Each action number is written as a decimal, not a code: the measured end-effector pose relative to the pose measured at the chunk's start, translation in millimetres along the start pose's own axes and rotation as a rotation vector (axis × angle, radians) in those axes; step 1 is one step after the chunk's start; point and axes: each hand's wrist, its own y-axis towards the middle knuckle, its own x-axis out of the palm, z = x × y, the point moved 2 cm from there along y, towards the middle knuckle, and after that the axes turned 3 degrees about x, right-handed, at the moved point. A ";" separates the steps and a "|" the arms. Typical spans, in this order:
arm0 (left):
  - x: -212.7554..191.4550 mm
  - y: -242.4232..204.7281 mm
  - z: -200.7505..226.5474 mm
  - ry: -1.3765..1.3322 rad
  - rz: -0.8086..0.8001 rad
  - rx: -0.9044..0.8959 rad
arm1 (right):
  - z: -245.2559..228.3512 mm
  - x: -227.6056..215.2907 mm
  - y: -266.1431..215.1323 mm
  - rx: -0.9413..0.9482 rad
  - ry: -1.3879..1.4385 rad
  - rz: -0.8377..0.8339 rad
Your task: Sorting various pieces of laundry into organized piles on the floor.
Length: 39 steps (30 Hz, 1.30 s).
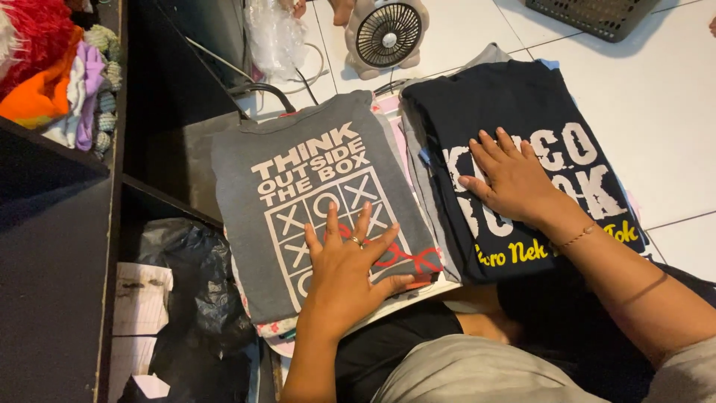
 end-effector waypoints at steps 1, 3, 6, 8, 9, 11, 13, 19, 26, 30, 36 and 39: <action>-0.7 -2.0 -1.2 -0.044 0.027 0.027 | 2.4 2.0 2.3 0.014 0.014 -0.057; -0.6 -2.4 -0.8 -0.067 0.035 0.004 | -13.4 -24.6 -3.8 0.081 0.163 -0.069; -12.5 -4.8 0.1 -0.242 0.106 -0.023 | -64.3 -83.2 -17.7 0.190 0.499 -0.075; -14.3 -10.2 -1.1 -0.404 0.159 -0.032 | -87.5 -94.1 -28.7 0.237 0.684 -0.086; -13.0 -13.0 -3.3 -0.441 0.217 0.009 | -90.6 -82.4 -31.6 0.274 0.970 -0.150; -10.3 -14.6 -8.7 -0.470 0.275 0.051 | -98.5 -65.1 -27.1 0.305 1.261 -0.211; -3.5 -17.1 -8.9 -0.406 0.290 0.069 | -106.2 -52.8 -20.5 0.251 1.462 -0.212; -1.7 -12.7 -4.1 -0.182 0.195 0.197 | -109.6 -28.1 1.1 0.387 1.441 -0.216; -7.3 -16.9 -7.5 -0.427 0.194 0.151 | -119.5 -34.6 8.4 0.313 1.652 -0.259; -2.0 -25.1 -14.8 -0.656 0.333 0.089 | -129.7 -43.4 11.5 0.402 1.859 -0.417; -6.9 -22.8 -6.8 -0.556 0.319 0.112 | -136.5 -34.4 27.8 0.473 1.831 -0.390; -10.2 -20.4 1.7 -0.383 0.228 0.144 | -135.2 -41.4 42.2 0.443 1.862 -0.378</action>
